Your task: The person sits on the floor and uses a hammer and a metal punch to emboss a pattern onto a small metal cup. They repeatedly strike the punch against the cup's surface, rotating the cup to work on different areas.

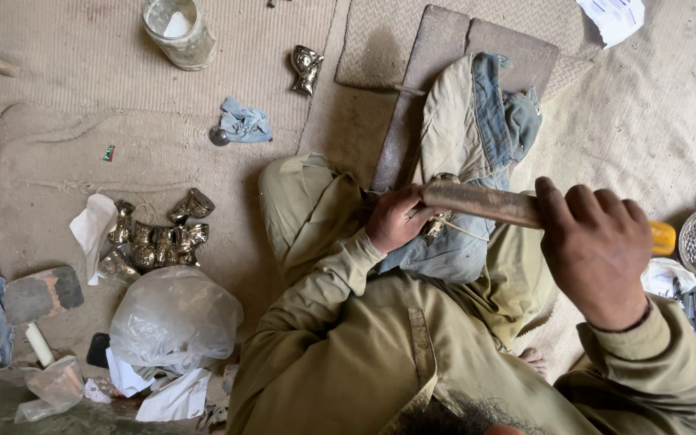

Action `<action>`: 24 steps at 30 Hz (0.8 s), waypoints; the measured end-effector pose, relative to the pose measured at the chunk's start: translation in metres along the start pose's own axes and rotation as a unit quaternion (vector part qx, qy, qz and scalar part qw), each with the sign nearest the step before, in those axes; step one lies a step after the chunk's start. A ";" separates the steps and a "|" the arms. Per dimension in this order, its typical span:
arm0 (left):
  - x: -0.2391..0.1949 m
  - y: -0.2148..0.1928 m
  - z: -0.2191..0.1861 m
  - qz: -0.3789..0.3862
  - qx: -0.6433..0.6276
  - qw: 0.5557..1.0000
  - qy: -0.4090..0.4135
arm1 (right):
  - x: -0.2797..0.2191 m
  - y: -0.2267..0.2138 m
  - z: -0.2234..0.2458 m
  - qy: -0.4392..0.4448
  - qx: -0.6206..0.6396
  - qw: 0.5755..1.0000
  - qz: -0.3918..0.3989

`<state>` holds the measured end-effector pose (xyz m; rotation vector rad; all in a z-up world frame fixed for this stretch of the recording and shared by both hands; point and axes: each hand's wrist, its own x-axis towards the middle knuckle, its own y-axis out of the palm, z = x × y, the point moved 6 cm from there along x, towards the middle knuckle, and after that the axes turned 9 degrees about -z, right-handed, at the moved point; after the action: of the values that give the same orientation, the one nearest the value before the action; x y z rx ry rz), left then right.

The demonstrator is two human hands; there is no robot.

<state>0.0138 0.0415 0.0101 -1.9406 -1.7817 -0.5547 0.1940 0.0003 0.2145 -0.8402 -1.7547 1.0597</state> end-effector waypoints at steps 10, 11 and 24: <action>-0.009 0.004 0.010 0.021 0.013 1.000 0.012 | 0.002 -0.012 0.007 -0.019 -0.024 0.999 -0.020; -0.008 0.004 0.012 0.023 0.005 1.000 0.009 | 0.000 -0.010 0.008 -0.038 -0.077 0.996 -0.016; 0.000 -0.004 -0.003 -0.018 -0.056 0.996 -0.062 | -0.013 0.047 -0.021 0.034 -0.064 0.994 0.083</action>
<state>0.0095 0.0401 0.0124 -2.0622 -1.9022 -0.5702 0.2225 0.0144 0.1718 -1.1060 -1.7331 1.0215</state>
